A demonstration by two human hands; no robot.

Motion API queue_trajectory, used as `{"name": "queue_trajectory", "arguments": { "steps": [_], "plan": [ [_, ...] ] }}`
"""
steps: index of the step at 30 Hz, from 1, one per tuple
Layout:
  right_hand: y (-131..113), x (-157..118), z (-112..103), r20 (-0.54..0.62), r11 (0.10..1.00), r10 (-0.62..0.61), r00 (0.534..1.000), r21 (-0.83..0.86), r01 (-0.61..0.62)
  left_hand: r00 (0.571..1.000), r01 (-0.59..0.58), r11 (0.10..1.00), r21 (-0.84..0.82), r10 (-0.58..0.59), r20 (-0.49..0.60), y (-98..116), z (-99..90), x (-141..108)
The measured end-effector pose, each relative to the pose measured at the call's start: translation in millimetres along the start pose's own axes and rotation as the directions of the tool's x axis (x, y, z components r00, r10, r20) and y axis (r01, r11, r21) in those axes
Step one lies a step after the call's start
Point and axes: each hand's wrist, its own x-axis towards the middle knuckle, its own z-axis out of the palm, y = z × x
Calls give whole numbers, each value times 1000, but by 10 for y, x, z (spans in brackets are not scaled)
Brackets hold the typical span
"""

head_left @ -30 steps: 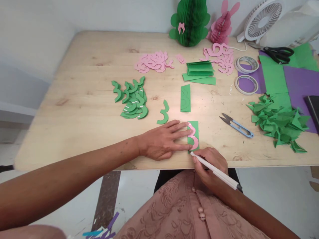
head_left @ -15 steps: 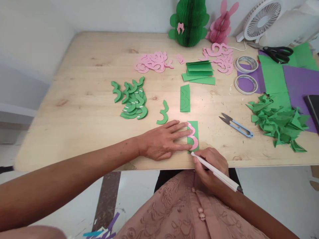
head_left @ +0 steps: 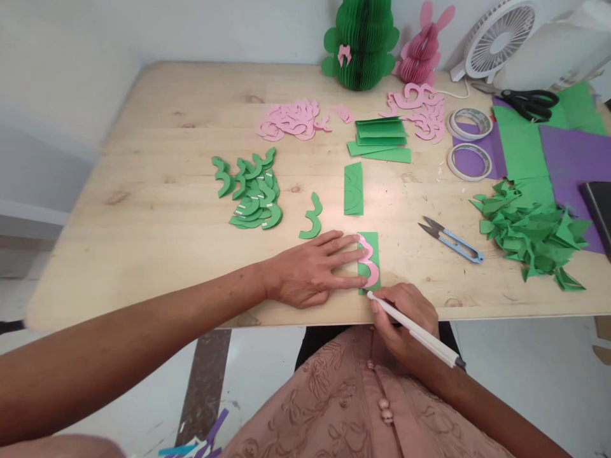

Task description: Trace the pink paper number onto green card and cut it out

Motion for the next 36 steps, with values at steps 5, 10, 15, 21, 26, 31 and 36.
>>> {"name": "queue_trajectory", "arguments": {
  "steps": [5,10,15,21,26,31,36],
  "plan": [
    [-4,-2,-7,-9,1000,1,1000,0,-1,1000,1,1000,0,-1,3,2,2,4],
    [-8,-1,-21,-12,1000,2,1000,-13,-2,1000,-2,1000,3,2,4,0,5,0],
    [-13,-1,-24,-23,1000,4,1000,-4,-4,1000,-2,1000,8,2,16,-4,3,1],
    [-22,3,10,-10,1000,-4,1000,26,5,1000,-7,1000,5,7,3,-4,2,2],
    [-20,-6,23,-13,1000,-1,1000,26,1,1000,-12,1000,6,12,10,-3,0,1],
    [-27,5,22,-20,1000,-11,1000,27,12,1000,-13,1000,6,13,24,-6,1,1],
    [-21,7,19,-15,1000,-10,1000,24,10,1000,-11,1000,4,11,18,-11,7,-4]
  ]
}}
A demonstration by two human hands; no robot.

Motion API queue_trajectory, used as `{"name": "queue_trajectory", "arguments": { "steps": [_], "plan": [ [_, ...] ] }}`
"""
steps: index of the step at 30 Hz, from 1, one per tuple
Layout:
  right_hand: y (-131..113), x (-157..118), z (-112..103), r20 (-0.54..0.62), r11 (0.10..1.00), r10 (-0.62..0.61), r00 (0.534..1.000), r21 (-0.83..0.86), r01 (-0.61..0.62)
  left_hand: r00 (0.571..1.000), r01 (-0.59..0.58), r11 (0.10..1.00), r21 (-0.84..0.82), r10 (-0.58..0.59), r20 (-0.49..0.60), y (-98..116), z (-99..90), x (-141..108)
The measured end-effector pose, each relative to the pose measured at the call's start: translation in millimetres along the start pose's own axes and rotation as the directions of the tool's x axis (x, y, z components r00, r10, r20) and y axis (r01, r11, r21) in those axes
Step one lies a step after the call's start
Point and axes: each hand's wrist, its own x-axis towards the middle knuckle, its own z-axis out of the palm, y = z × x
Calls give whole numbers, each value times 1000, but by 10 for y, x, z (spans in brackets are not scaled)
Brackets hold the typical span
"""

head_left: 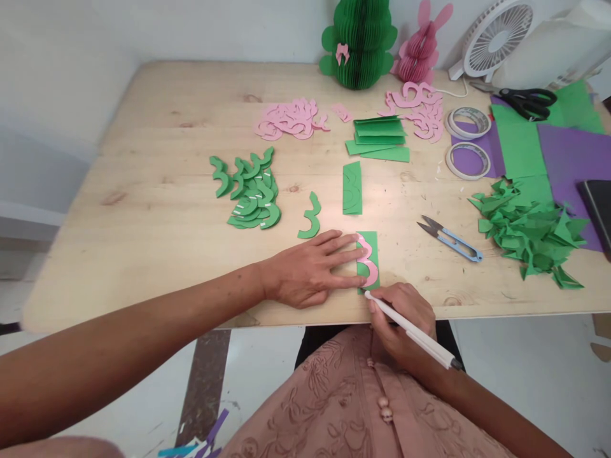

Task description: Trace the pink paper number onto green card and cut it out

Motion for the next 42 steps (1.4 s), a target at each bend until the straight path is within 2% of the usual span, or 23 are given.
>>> {"name": "queue_trajectory", "arguments": {
  "steps": [42],
  "plan": [
    [5,18,-109,-22,991,24,999,-129,-27,1000,5,1000,1,-5,-14,5,5,3]
  ]
}}
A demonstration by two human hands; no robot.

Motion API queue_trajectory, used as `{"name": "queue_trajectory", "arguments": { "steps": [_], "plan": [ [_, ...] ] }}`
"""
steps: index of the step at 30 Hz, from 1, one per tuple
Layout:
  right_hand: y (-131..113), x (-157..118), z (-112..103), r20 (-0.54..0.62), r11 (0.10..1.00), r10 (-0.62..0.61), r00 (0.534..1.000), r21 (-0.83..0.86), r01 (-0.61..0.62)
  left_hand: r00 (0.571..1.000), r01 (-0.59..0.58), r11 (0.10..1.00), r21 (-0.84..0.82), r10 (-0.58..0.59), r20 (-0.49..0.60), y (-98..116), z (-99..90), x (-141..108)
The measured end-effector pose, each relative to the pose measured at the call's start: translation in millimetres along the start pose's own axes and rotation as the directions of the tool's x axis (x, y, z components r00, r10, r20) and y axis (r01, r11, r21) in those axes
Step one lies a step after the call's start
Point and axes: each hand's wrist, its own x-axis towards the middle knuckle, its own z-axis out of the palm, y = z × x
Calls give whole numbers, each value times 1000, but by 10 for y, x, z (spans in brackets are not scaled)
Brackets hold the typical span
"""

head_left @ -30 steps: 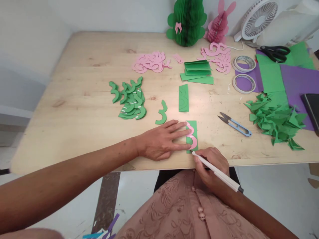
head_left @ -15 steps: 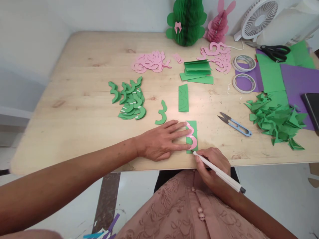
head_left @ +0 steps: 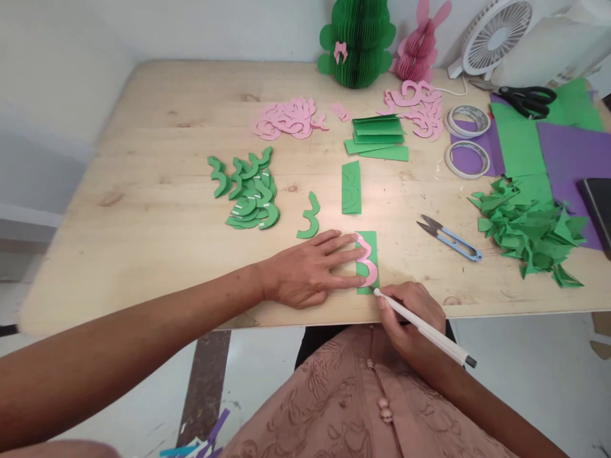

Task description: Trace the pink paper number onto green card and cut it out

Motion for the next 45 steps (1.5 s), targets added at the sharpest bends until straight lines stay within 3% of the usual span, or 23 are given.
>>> {"name": "queue_trajectory", "arguments": {
  "steps": [12,45],
  "plan": [
    [-72,-5,103,0,995,-5,1000,100,5,1000,-6,1000,-5,6,-2,-7,-3,-1],
    [-16,-29,80,0,997,-5,1000,72,5,1000,-4,1000,0,4,12,-6,-5,6]
  ]
}}
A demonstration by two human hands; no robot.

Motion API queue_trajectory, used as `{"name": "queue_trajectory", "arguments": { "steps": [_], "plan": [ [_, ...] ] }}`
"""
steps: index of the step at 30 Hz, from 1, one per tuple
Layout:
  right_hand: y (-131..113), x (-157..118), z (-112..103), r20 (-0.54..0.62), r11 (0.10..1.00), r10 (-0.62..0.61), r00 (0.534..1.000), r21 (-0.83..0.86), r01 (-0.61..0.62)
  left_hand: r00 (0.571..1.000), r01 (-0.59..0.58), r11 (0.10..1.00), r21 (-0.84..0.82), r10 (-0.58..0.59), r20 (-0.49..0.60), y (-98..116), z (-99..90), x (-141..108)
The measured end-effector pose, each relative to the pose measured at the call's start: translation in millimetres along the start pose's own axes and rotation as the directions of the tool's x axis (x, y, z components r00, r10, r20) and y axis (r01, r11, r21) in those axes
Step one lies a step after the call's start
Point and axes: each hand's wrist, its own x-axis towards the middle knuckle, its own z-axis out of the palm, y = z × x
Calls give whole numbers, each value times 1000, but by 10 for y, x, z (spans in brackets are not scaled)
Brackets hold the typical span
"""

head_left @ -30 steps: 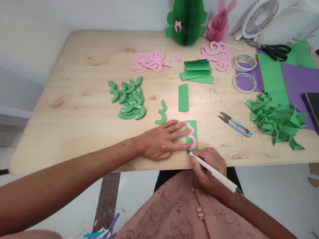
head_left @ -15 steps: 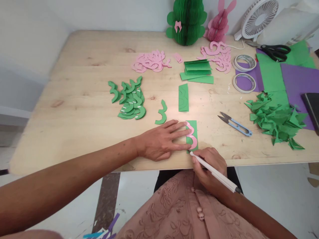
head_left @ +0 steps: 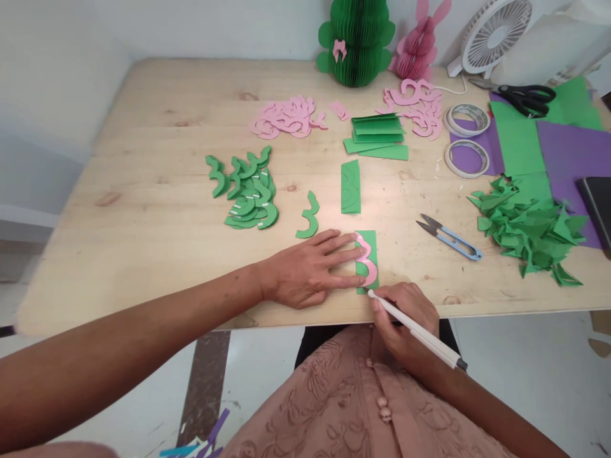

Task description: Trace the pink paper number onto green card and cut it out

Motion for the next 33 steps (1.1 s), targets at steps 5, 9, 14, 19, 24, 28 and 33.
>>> {"name": "queue_trajectory", "arguments": {
  "steps": [5,9,14,19,24,28,33],
  "plan": [
    [11,-2,-15,-13,1000,-3,1000,-14,3,1000,-1,1000,2,1,-6,4,-10,4],
    [14,-4,-32,-11,1000,12,1000,-22,-13,1000,3,1000,0,-3,-12,8,-9,7],
    [17,3,-54,-12,999,10,1000,-42,-10,1000,4,1000,6,-4,-4,10,-12,5],
    [24,15,-63,-11,998,3,1000,-58,-3,1000,-9,1000,12,8,11,5,-12,0],
    [30,4,-79,-8,998,8,1000,-59,-9,1000,-3,1000,15,3,11,6,-7,-1],
    [36,-3,-77,-10,998,16,1000,-66,-16,1000,-1,1000,14,1,-1,10,-4,-4],
    [41,9,-78,-13,997,16,1000,-72,-17,1000,-1,1000,11,1,-3,7,-1,-9]
  ]
}}
